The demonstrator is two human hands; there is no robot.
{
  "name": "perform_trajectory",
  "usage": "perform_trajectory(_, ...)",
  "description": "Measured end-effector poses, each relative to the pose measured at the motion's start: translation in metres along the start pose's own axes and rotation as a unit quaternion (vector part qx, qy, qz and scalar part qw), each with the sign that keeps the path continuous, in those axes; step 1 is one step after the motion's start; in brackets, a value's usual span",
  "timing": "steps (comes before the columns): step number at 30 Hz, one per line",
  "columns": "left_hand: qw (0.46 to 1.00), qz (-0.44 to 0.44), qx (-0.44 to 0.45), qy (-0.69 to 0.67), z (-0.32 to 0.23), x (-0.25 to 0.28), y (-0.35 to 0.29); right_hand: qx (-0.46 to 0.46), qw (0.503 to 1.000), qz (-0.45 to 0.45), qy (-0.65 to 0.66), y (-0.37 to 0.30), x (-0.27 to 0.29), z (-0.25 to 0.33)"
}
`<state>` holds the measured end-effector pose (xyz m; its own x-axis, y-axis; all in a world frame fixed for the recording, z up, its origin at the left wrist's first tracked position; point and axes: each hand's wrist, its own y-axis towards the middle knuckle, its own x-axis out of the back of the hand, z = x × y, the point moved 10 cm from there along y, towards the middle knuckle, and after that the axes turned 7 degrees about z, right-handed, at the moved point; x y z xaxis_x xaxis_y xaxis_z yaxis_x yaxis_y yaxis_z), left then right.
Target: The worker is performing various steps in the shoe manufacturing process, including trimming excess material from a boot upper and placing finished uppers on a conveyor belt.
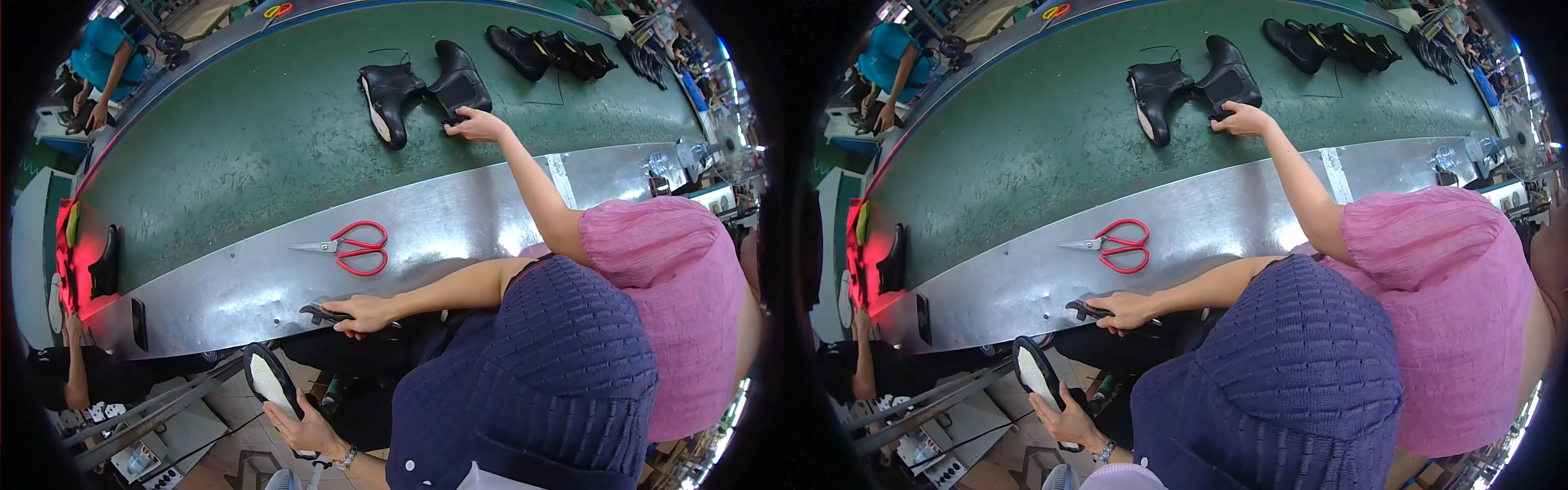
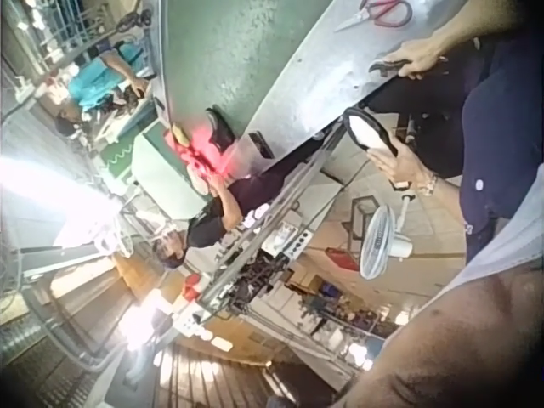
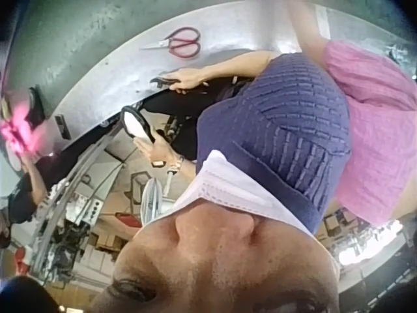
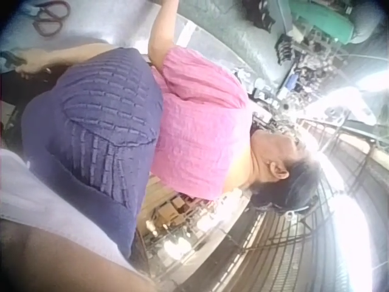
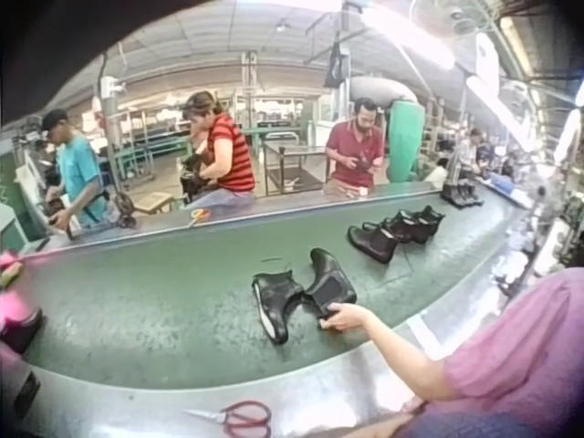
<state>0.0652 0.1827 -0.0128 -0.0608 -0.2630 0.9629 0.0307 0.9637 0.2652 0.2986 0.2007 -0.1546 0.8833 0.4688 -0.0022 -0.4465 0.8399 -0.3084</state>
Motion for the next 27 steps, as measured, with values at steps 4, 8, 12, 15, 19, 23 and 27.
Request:
perform_trajectory(4,1.0,0.006,-0.001,-0.014,-0.007,0.0,0.001,-0.004,1.0,-0.002,0.002,-0.002,0.003,-0.003)
perform_trajectory(8,1.0,0.001,-0.003,-0.02,-0.008,-0.001,0.0,-0.003,1.0,-0.008,0.006,-0.004,0.006,-0.001)
perform_trajectory(12,0.999,-0.014,0.015,-0.047,0.013,0.002,-0.006,-0.012,0.999,0.03,0.04,0.013,-0.017,-0.008)
perform_trajectory(15,0.994,-0.018,0.023,-0.108,0.009,0.007,-0.005,-0.035,0.994,0.06,0.089,0.006,-0.017,0.024)
perform_trajectory(19,0.986,-0.01,0.064,-0.157,-0.007,0.014,0.008,-0.002,0.99,0.132,-0.055,0.011,-0.01,0.104)
perform_trajectory(23,0.979,-0.017,0.135,-0.151,0.007,0.024,-0.006,0.122,0.9,0.254,-0.332,0.034,-0.062,0.168)
perform_trajectory(27,0.965,-0.02,0.156,-0.208,0.012,0.023,-0.016,-0.019,0.794,0.354,-0.493,0.05,-0.103,0.183)
